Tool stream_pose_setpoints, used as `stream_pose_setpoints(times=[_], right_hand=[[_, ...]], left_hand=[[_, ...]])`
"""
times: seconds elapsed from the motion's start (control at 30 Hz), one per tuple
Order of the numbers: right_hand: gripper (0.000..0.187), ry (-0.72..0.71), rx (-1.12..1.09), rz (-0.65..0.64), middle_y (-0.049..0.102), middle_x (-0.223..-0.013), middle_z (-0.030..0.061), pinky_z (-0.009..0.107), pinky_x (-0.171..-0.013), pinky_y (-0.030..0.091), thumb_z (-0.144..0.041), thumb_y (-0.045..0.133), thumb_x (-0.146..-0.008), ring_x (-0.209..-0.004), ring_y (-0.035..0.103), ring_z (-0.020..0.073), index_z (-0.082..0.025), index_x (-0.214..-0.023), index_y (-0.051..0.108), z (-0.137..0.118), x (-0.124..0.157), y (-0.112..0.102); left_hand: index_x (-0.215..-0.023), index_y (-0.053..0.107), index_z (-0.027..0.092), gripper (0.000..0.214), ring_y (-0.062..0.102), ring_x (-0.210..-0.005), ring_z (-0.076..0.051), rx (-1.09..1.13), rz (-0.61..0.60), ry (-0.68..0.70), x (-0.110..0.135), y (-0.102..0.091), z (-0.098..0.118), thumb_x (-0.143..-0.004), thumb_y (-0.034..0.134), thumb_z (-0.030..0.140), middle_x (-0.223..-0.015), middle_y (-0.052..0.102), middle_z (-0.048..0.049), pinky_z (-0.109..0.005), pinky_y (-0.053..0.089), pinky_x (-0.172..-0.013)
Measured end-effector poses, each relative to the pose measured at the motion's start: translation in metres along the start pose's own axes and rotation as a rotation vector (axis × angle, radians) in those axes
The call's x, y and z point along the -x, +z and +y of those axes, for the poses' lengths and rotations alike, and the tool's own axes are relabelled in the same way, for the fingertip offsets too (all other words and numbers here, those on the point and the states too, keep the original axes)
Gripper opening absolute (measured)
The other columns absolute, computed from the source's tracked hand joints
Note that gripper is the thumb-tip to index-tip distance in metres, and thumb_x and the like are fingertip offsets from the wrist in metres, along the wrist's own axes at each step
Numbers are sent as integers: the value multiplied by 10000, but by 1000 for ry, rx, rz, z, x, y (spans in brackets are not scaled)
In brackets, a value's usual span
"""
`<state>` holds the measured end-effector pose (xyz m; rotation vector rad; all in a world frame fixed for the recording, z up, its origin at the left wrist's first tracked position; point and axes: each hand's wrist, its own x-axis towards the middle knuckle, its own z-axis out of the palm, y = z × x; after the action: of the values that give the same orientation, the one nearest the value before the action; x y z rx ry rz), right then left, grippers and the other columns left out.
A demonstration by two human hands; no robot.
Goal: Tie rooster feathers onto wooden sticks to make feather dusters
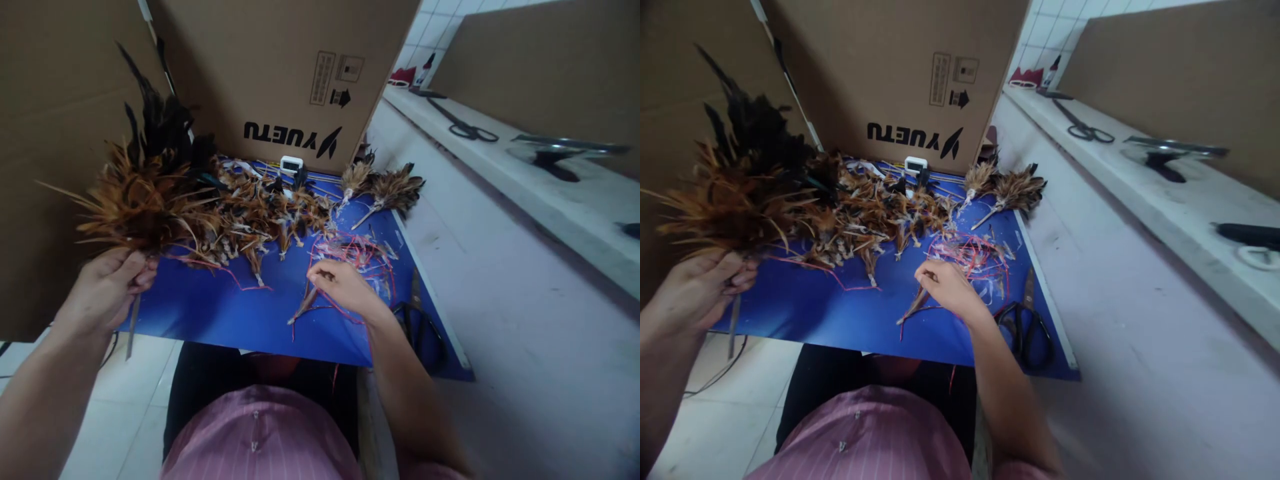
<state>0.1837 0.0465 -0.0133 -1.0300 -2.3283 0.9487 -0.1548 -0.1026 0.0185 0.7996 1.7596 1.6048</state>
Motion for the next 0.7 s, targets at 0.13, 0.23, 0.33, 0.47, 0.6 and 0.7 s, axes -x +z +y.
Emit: stream_pose_setpoints(times=[0.13,0.23,0.33,0.47,0.6,0.7], right_hand=[[171,166,246,12,711,-817,50,261,-723,433,-244,535,-840,-771,640,159,-192,-858,697,-1,-47,27],[342,361,423,44,711,-957,157,343,-770,453,-444,544,-850,-933,659,269,-159,-948,704,-5,-83,48],[371,448,473,18,680,-1070,222,366,-785,459,-416,594,-821,-1012,648,313,-117,-1017,694,-8,-103,59],[239,423,442,8,697,-1017,217,347,-771,454,-253,552,-832,-978,664,295,-108,-960,692,-3,-101,58],[179,357,393,65,713,-864,123,303,-741,446,-248,497,-865,-858,668,220,-149,-857,646,8,-76,39],[165,287,133,233,653,-655,27,260,-628,442,-297,517,-855,-634,619,147,-182,-746,562,7,-51,19]], left_hand=[[-649,565,132,296,396,-458,-46,12,-7,26,10,-16,1,-652,775,341,-569,510,9,-159,306,-395],[-637,575,126,261,392,-456,-49,25,7,28,18,-17,3,-678,751,315,-564,509,1,-164,303,-395],[-634,582,114,226,384,-452,-49,51,6,28,26,-10,5,-696,725,279,-552,498,0,-162,291,-393],[-615,547,106,234,379,-454,-39,116,-43,-3,30,8,4,-683,723,245,-592,521,-12,-147,258,-383],[-633,524,113,278,368,-453,-30,191,-145,-95,26,29,-10,-679,734,289,-630,534,-17,-139,234,-375],[-637,524,114,331,355,-452,-24,219,-227,-133,20,47,-22,-662,758,347,-647,534,-15,-141,218,-378]])
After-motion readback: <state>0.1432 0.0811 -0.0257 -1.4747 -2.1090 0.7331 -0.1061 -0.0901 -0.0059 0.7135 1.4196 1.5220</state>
